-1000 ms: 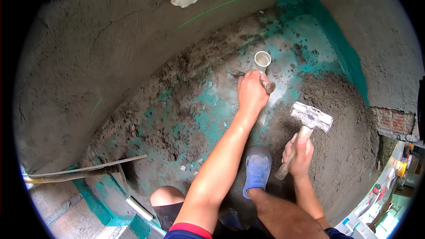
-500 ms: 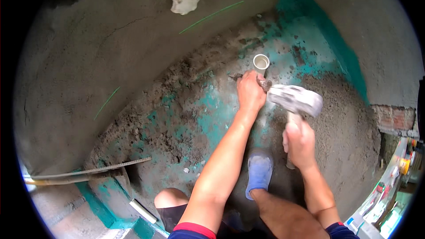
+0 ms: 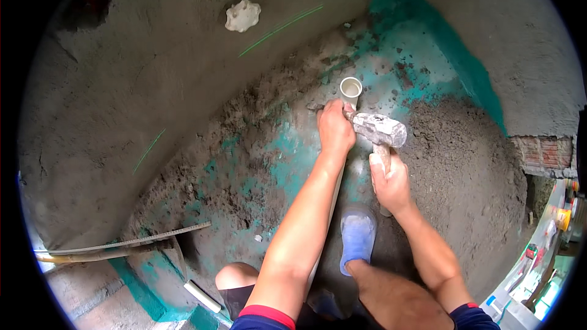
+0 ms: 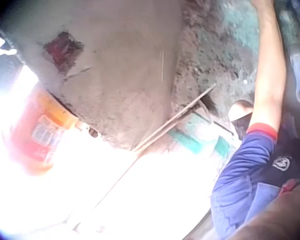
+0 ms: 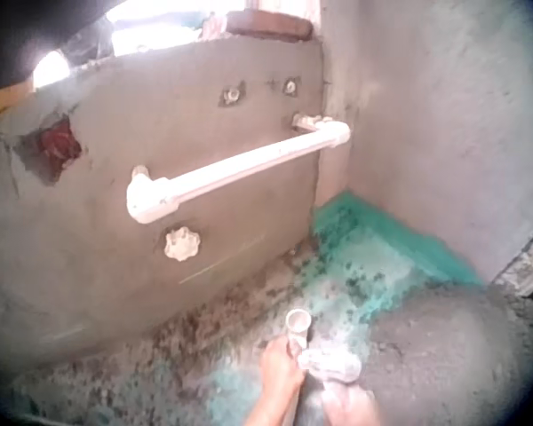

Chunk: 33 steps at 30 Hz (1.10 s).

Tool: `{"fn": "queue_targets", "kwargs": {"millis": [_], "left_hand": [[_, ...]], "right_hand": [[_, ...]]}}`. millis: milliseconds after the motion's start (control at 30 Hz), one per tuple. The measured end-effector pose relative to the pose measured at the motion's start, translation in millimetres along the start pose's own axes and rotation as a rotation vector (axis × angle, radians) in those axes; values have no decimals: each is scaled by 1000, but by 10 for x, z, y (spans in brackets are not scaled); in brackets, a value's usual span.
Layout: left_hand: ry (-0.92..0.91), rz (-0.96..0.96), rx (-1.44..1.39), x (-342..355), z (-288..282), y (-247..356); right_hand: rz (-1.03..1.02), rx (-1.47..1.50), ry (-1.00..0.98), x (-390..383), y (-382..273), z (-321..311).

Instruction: The person installs a PVC pipe into a wall by using a hammer and a chisel to chip away concrete and soil, positioning the pipe, and checking measurements with a tape measure.

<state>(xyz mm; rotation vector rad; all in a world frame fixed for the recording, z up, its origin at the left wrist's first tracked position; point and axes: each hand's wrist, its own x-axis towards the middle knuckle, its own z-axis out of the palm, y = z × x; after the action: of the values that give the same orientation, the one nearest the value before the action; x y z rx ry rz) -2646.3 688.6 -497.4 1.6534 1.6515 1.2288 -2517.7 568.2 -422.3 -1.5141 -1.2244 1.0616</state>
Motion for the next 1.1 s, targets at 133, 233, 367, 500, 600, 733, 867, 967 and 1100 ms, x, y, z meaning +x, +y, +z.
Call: {"fn": "queue_targets", "kwargs": {"millis": [133, 233, 367, 500, 600, 733, 867, 967, 1100], "left_hand": [[-7, -8, 49, -72, -3, -105], [-59, -50, 59, -47, 95, 12], [-160, -34, 202, -236, -7, -448], [-175, -35, 239, -491, -18, -119], [-109, -33, 22, -515, -19, 223], [-93, -3, -39, -253, -3, 192], [-30, -106, -15, -25, -17, 62], [-10, -161, -4, 38, -47, 95], [4, -177, -34, 38, -1, 78]], "right_hand": [[149, 98, -29, -141, -344, -95], [-194, 210, 137, -203, 152, 1], [186, -119, -150, 95, -48, 82], [264, 17, -105, -409, 5, -253], [357, 197, -17, -668, 100, -391], [348, 140, 13, -657, 111, -502], [335, 176, 29, -554, -85, -451], [188, 195, 2, -381, -392, -476], [-120, 409, 147, -225, -689, -285]]}}
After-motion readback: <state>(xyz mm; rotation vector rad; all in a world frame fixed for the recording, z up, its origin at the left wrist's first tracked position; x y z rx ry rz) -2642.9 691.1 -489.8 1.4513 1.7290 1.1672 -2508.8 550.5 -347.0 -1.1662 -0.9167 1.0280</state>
